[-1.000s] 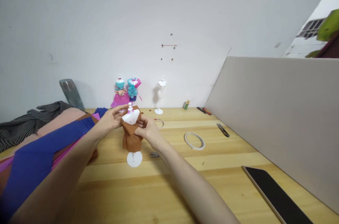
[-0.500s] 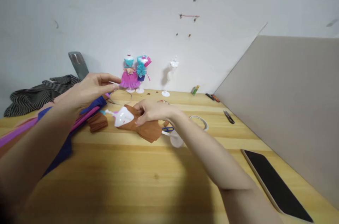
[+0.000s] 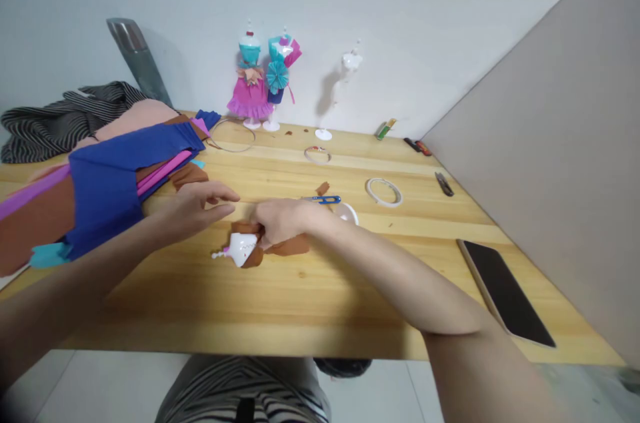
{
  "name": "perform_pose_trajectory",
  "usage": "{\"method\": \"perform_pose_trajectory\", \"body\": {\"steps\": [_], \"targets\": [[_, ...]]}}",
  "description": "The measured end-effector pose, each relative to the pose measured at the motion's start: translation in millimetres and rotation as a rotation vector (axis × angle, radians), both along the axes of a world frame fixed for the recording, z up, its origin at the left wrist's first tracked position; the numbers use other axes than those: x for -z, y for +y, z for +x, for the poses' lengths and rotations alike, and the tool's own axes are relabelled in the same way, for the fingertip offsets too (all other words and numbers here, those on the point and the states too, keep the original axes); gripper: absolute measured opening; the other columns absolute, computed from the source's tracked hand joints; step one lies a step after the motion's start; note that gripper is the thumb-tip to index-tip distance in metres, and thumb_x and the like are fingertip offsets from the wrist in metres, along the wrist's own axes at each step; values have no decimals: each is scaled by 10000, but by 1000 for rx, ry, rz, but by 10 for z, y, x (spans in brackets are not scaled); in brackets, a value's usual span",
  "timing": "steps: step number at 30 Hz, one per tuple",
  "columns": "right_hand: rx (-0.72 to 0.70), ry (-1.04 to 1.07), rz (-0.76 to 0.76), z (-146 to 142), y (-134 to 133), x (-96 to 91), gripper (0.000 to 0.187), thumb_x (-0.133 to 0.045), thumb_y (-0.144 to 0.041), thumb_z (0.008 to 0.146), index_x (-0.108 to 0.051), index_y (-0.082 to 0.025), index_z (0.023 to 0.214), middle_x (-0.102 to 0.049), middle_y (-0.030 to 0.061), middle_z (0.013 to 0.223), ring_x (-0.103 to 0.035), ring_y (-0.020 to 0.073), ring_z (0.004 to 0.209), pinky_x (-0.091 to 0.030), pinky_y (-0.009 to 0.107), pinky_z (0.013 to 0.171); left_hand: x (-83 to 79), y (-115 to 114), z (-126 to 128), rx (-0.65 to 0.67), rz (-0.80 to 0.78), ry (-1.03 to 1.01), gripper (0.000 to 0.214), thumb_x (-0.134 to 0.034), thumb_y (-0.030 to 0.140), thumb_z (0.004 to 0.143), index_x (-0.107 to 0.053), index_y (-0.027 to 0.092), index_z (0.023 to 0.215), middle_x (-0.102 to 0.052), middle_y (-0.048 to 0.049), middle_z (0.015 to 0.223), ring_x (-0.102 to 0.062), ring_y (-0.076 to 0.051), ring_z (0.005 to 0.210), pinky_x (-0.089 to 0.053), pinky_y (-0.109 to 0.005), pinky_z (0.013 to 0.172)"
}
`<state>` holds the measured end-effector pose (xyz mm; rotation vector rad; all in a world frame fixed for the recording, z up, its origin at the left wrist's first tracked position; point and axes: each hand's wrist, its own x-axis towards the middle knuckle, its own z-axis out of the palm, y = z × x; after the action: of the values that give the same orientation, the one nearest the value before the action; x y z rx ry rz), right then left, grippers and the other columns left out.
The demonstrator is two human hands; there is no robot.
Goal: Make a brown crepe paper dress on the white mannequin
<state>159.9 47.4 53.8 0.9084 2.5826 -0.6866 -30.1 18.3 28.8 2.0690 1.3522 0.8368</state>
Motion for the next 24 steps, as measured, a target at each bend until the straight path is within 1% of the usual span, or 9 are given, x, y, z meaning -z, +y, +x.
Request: {"method": "perform_pose_trajectory", "body": {"steps": [3,6,9,11,13,17,20,22,24], "targets": [[58,22,93,47,-86,27,152,-651,-224,704,-704,-180,840,-678,52,738,-566,161,582,-340,259,495,160,23,-2,-33,-65,23,198,-604,268,723,-728,158,831,-713,-60,779,-615,-187,673,-443,-278,629],[53,148,185,106,-176,106,263,-625,-175,711,-673,-185,970,-688,81,897,-616,207,733,-403,278,571,277,42,-5,-27,-73,37,182,-597,274,715,-729,157,764,-690,-24,681,-568,-150,606,-392,-240,568],[50,281,261,164,-271,194,426,-591,-85,701,-610,-175,1117,-662,103,1028,-613,246,914,-463,324,723,334,46,4,40,-116,51,211,-561,278,727,-720,148,675,-633,14,568,-514,-115,551,-325,-217,521],[38,338,304,204,-334,240,501,-573,-41,695,-573,-168,1180,-639,116,1100,-582,267,1021,-466,371,826,352,45,25,88,-174,65,241,-539,280,739,-730,146,679,-615,22,543,-483,-104,521,-294,-218,499],[7,385,322,247,-395,274,548,-563,-15,697,-545,-161,1225,-610,125,1180,-546,280,1103,-449,411,904,371,47,57,106,-215,66,231,-544,264,733,-740,149,695,-610,21,532,-469,-104,504,-283,-224,485],[-16,459,346,332,-484,337,605,-589,-37,721,-490,-155,1306,-565,148,1255,-508,299,1162,-432,469,940,434,67,118,102,-225,46,162,-578,202,698,-727,152,655,-601,21,514,-482,-105,496,-305,-224,492],[-19,521,416,378,-506,405,556,-614,-93,747,-506,-172,1286,-571,151,1242,-492,315,1183,-411,512,952,482,78,121,53,-162,-36,164,-584,213,708,-736,165,747,-666,7,645,-544,-126,573,-369,-223,540],[-31,555,467,398,-506,459,459,-615,-133,772,-544,-173,1224,-589,143,1216,-474,321,1209,-397,519,965,478,67,97,-6,-104,-87,198,-585,239,719,-728,166,837,-687,-15,759,-569,-140,633,-408,-232,578],[-45,586,503,415,-507,509,342,-593,-163,809,-575,-177,1150,-603,133,1203,-464,310,1231,-386,511,978,436,37,60,-40,-67,-110,215,-588,257,723,-711,158,869,-677,-35,807,-575,-142,661,-427,-239,592]]}}
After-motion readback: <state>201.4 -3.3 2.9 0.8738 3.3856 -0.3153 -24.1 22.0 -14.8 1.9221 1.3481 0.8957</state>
